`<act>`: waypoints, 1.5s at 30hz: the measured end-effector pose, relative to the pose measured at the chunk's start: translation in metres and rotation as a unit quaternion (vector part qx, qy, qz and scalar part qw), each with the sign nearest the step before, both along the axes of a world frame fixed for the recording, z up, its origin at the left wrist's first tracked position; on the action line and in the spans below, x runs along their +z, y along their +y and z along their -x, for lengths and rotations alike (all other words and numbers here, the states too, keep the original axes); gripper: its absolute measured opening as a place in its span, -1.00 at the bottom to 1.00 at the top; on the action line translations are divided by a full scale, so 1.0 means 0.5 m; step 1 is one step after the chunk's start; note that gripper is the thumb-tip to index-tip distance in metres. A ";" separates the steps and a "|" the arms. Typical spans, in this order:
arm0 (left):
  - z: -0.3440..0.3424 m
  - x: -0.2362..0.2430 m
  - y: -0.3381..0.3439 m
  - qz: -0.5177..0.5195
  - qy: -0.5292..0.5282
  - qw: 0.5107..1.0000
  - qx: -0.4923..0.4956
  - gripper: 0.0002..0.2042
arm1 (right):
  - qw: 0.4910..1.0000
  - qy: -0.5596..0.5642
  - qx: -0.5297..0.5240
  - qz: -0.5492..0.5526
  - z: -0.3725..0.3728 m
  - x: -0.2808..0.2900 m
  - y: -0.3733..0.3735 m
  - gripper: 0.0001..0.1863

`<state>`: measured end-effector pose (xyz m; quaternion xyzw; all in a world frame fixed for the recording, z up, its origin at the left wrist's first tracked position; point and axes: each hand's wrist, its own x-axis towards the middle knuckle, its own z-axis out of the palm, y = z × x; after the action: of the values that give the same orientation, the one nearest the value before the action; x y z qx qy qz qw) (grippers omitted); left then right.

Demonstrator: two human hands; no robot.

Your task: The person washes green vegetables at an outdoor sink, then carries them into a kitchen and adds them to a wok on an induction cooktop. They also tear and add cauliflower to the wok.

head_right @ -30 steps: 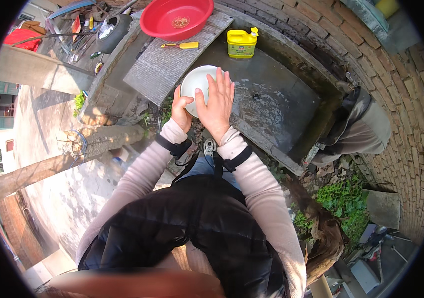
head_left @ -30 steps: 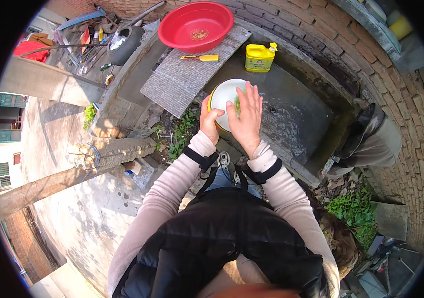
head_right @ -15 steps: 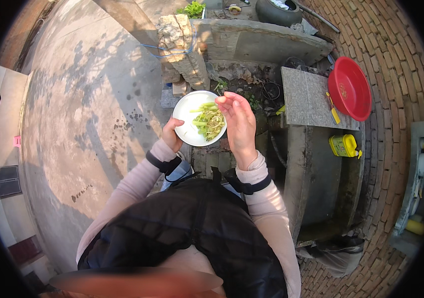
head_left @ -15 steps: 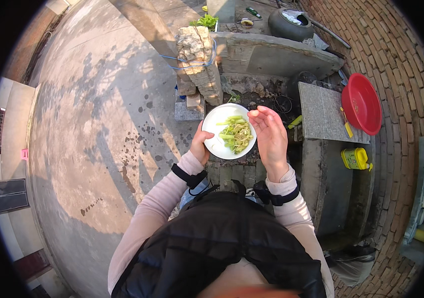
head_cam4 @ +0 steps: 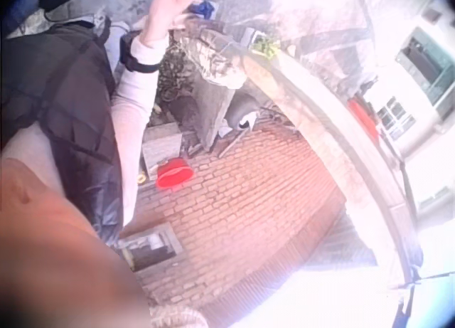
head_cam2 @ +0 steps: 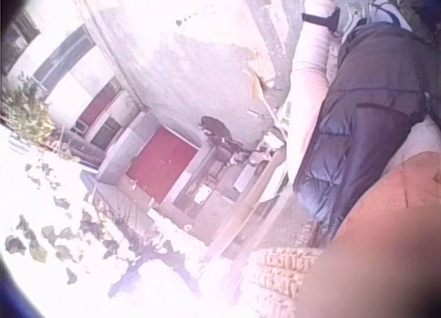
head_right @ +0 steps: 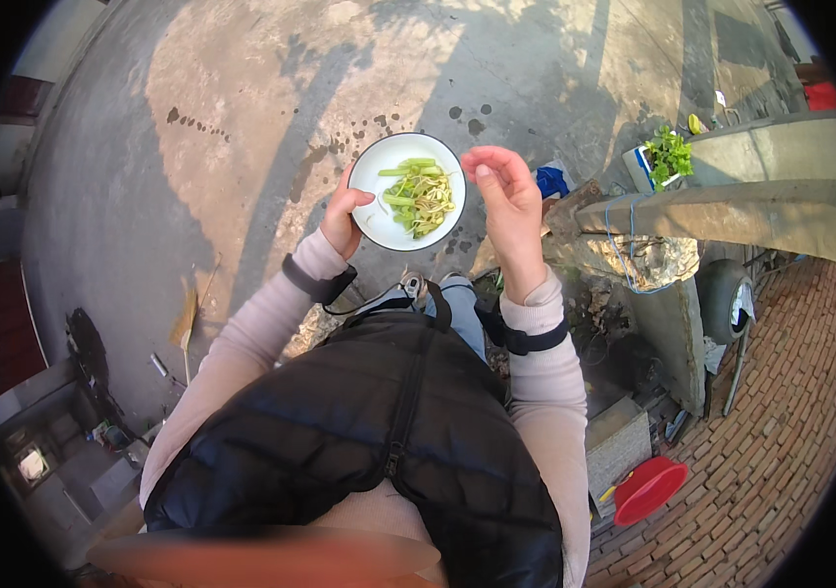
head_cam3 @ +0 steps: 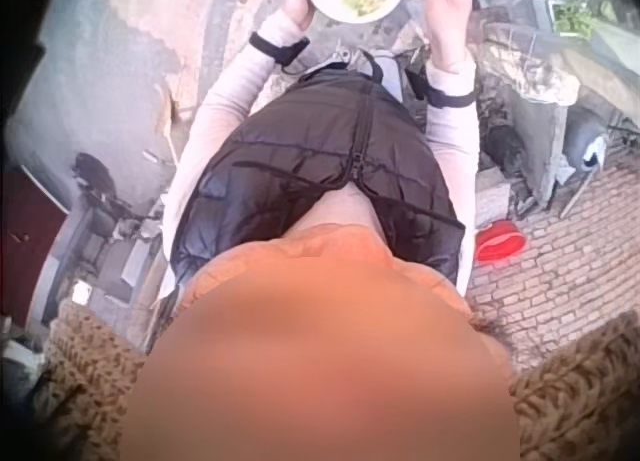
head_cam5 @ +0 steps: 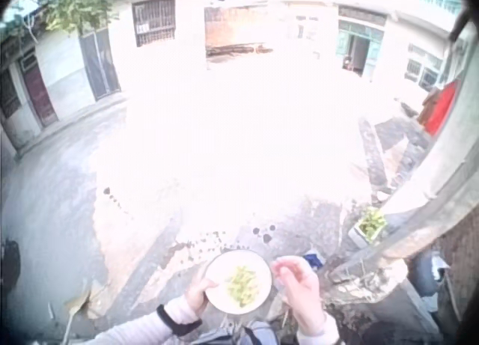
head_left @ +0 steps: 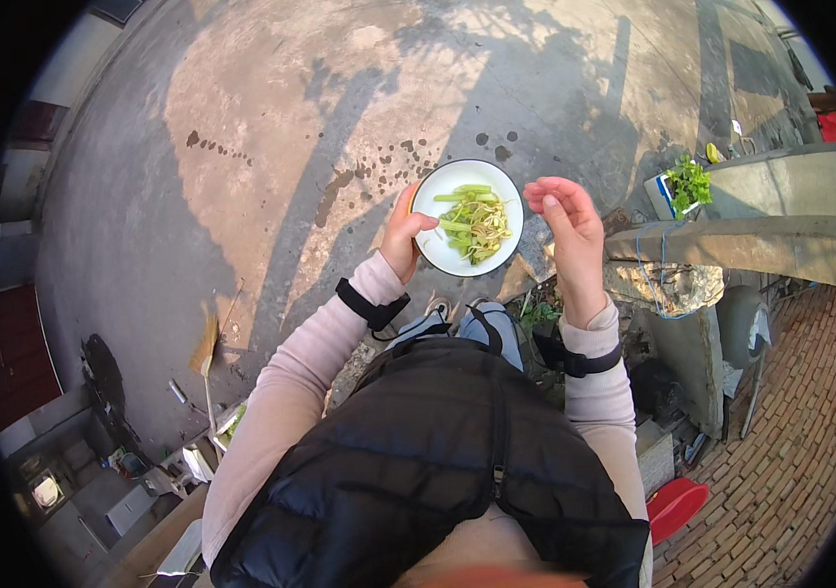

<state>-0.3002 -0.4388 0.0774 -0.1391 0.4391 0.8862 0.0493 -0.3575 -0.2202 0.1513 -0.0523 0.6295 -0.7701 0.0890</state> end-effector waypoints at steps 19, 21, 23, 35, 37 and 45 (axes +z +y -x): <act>0.433 0.077 -0.415 0.038 -0.022 0.942 0.333 -0.33 | 0.763 0.380 0.451 -0.264 0.691 0.041 -0.628 -0.87; 0.479 0.076 -0.481 0.026 -0.037 0.933 0.358 -0.32 | 0.784 0.323 0.467 -0.252 0.769 0.043 -0.712 -0.90; 0.523 0.071 -0.557 0.014 -0.025 0.927 0.373 -0.31 | 0.793 0.315 0.452 -0.260 0.839 0.041 -0.798 -0.91; 0.942 0.084 -1.055 -0.004 -0.016 0.939 0.344 -0.29 | 0.743 0.442 0.373 -0.337 1.254 0.070 -1.267 -0.90; 1.013 0.075 -1.137 0.006 -0.002 0.942 0.337 -0.30 | 0.749 0.461 0.366 -0.303 1.334 0.069 -1.346 -0.91; 1.314 0.045 -1.468 0.077 -0.041 0.924 0.373 -0.30 | 0.631 0.554 0.497 -0.220 1.572 0.016 -1.754 -0.91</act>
<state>-0.9571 -1.1729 0.0998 -0.3322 0.4197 0.7979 -0.2773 -1.1437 -1.0969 0.1593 -0.7526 0.5897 -0.2748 0.1016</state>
